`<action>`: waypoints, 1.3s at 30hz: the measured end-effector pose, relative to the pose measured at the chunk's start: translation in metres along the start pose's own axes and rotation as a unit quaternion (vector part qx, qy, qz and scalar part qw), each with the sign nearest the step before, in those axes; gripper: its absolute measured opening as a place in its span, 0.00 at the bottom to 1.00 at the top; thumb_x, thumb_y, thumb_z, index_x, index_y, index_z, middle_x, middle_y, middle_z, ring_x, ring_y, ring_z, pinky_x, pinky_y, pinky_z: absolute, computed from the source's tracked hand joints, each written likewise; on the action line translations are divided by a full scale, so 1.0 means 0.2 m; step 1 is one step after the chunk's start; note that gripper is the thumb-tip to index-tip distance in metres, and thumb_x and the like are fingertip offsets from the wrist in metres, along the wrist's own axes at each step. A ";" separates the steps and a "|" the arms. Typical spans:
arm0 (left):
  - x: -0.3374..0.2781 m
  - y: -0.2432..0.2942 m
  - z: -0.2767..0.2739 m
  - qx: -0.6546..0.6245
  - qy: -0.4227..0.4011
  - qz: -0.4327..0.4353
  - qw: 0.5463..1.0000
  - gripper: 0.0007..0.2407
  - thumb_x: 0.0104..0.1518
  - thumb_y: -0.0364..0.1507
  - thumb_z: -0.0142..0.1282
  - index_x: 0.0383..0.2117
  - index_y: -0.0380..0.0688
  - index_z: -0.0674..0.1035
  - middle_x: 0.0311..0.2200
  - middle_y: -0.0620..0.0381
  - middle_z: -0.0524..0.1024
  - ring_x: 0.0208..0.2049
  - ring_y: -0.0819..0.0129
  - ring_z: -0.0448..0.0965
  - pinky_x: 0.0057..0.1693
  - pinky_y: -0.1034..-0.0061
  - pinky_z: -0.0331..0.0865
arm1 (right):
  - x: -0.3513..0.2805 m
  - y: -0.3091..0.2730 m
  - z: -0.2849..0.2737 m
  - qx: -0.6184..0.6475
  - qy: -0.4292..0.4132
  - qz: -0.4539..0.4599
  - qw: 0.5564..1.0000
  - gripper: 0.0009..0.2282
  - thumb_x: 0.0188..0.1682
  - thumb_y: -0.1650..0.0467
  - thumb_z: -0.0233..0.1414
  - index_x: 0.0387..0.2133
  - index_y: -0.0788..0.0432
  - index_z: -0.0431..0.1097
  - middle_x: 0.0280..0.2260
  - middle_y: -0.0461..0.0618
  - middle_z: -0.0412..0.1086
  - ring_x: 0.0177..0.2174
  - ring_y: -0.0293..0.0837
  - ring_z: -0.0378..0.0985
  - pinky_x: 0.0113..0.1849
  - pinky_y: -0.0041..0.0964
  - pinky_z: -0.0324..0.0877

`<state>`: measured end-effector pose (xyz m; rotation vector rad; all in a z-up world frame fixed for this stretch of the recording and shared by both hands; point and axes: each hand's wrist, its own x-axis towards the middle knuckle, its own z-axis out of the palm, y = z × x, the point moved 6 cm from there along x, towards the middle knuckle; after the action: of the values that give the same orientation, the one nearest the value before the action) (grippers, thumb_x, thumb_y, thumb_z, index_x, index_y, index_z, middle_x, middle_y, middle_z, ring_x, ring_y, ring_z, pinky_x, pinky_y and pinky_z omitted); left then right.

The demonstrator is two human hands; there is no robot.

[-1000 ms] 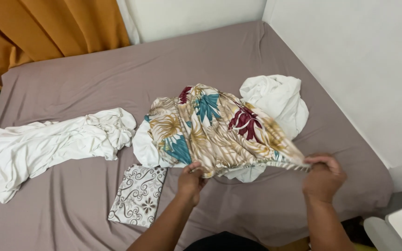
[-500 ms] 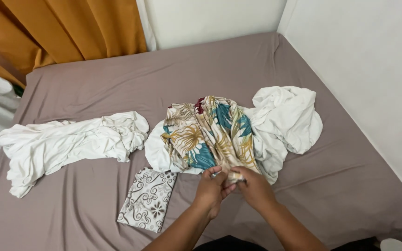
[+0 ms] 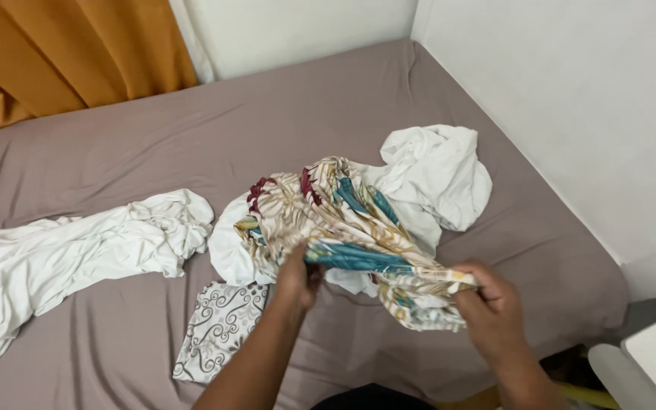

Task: The person removes a floral-patterned pillowcase from a long teal bolster pillow on a bed. They pull the fabric off the pillow, place the pillow aside, and then shake and fold the removed pillowcase.

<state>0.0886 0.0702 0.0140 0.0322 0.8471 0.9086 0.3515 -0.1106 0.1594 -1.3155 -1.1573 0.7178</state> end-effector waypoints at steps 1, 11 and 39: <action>-0.11 0.13 0.16 0.069 0.011 0.058 0.996 0.17 0.63 0.44 0.49 0.46 0.44 0.73 0.37 0.54 0.74 0.34 0.62 0.76 0.44 0.63 0.77 | -0.01 0.02 -0.05 0.002 0.024 0.035 0.999 0.12 0.46 0.80 0.49 0.42 0.68 0.74 0.30 0.44 0.73 0.27 0.31 0.70 0.29 0.28 0.66; 0.09 0.09 0.56 0.545 -0.145 0.190 0.804 0.18 0.63 0.30 0.49 0.60 0.44 0.71 0.55 0.55 0.74 0.56 0.67 0.73 0.60 0.72 0.66 | -0.13 0.11 -0.09 0.102 0.114 0.163 0.975 0.08 0.52 0.75 0.52 0.41 0.67 0.74 0.22 0.43 0.69 0.17 0.28 0.59 0.19 0.26 0.53; -0.23 -0.33 0.16 0.650 -0.151 0.439 0.602 0.11 0.56 0.20 0.56 0.46 0.40 0.81 0.50 0.49 0.78 0.53 0.50 0.74 0.58 0.64 0.69 | -0.17 0.14 -0.08 0.030 -0.123 0.031 0.992 0.11 0.40 0.82 0.57 0.38 0.70 0.77 0.30 0.50 0.73 0.31 0.39 0.74 0.34 0.34 0.67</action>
<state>0.1395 0.0056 0.0413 2.0081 0.9999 0.9126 0.3616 -0.1425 0.1265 -1.2415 -1.2836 0.9737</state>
